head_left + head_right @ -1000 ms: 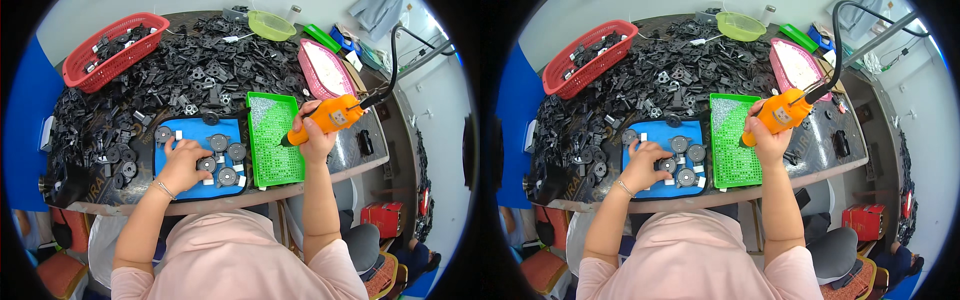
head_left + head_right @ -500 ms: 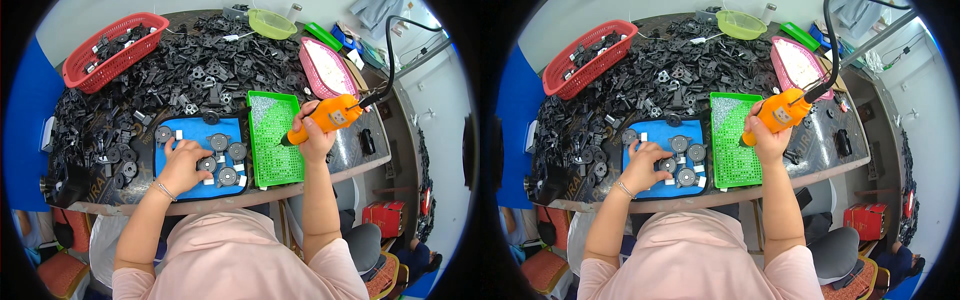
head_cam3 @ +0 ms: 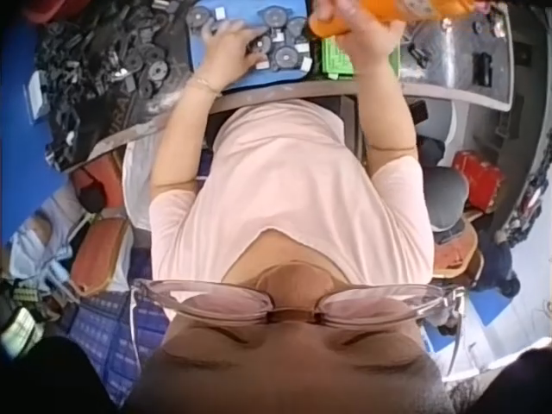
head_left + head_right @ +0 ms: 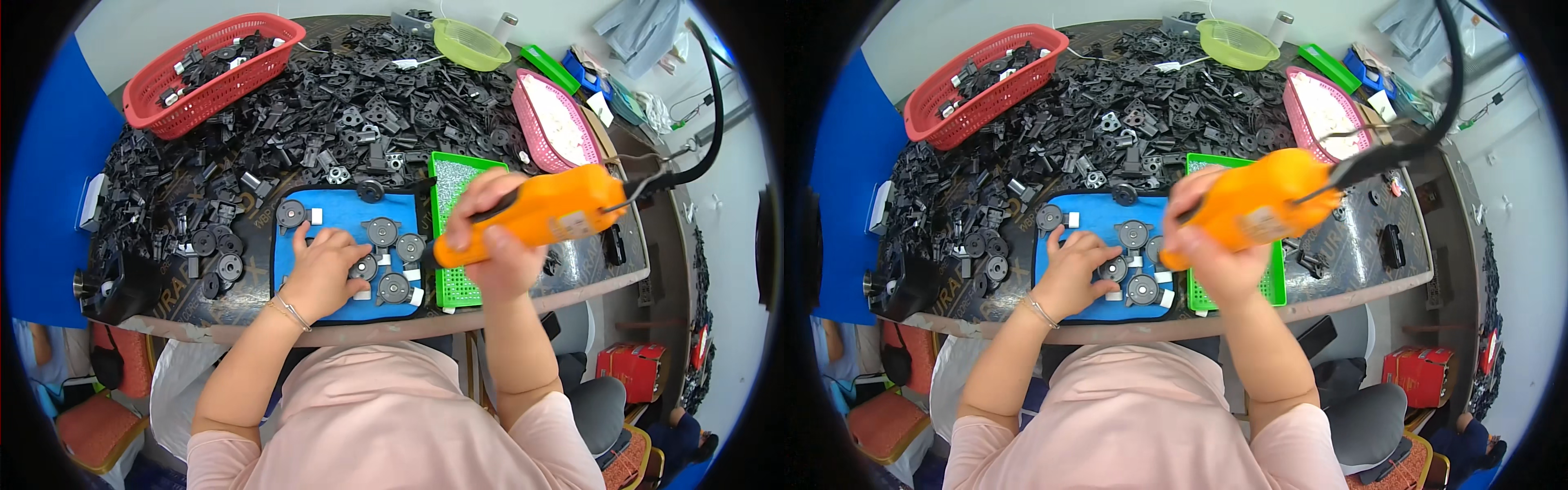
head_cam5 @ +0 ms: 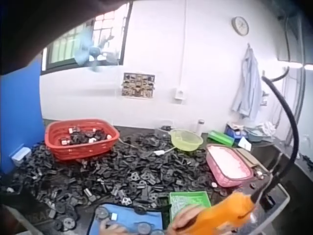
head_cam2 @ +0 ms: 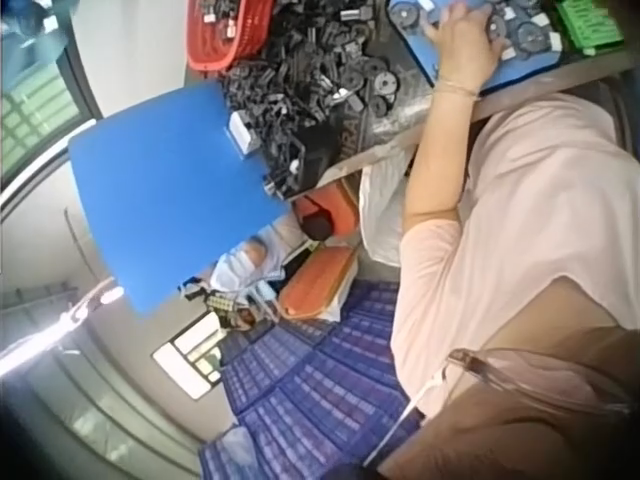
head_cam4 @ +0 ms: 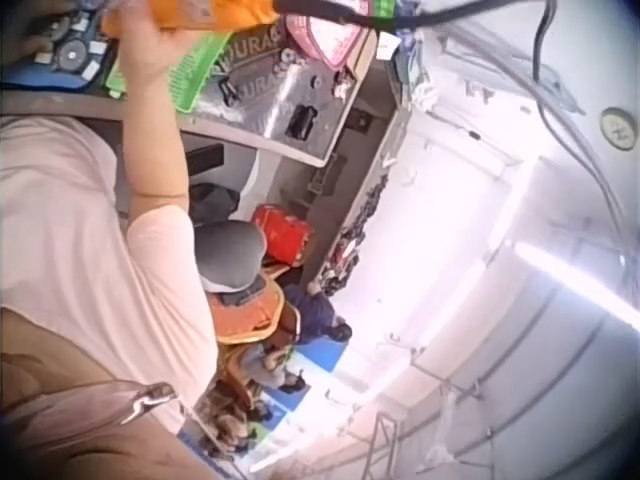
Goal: Assembling small black plastic parts and securing them with screws using an electric screwdriver.
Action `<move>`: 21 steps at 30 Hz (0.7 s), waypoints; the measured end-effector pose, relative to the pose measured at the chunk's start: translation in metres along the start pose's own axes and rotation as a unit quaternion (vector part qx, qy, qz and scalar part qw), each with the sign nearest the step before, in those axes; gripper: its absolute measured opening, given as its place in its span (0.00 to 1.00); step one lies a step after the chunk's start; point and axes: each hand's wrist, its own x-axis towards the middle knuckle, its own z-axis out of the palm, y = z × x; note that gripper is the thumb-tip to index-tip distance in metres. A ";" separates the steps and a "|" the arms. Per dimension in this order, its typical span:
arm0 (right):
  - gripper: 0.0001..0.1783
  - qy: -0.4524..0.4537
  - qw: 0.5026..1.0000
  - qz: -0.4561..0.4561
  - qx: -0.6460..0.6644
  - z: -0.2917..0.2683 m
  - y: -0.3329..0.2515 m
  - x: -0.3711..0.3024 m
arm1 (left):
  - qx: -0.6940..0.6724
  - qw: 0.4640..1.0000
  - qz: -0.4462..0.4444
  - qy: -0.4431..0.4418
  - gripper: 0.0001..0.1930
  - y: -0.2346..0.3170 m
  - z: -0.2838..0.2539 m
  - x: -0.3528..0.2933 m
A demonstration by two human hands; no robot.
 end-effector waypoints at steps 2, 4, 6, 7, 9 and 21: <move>0.15 -0.005 0.998 0.023 0.054 0.023 0.015 -0.006 | 0.007 1.000 0.001 0.001 0.27 0.001 0.001 0.000; 0.14 -0.017 0.999 0.031 0.040 0.033 0.027 -0.007 | 0.012 1.000 0.002 0.001 0.27 0.000 0.003 -0.001; 0.14 -0.030 0.998 0.038 0.025 0.039 0.037 -0.009 | 0.015 0.999 0.021 0.032 0.26 -0.003 0.007 -0.002; 0.14 -0.033 0.998 0.056 0.022 0.041 0.040 -0.011 | 0.014 0.999 0.020 0.032 0.26 -0.003 0.008 -0.002; 0.14 -0.038 0.996 0.074 0.020 0.043 0.045 -0.014 | 0.023 0.999 0.015 0.042 0.23 -0.004 0.009 -0.002; 0.12 -0.094 0.990 0.102 -0.030 0.049 0.050 -0.009 | 0.032 0.997 0.030 0.058 0.23 -0.009 0.015 -0.001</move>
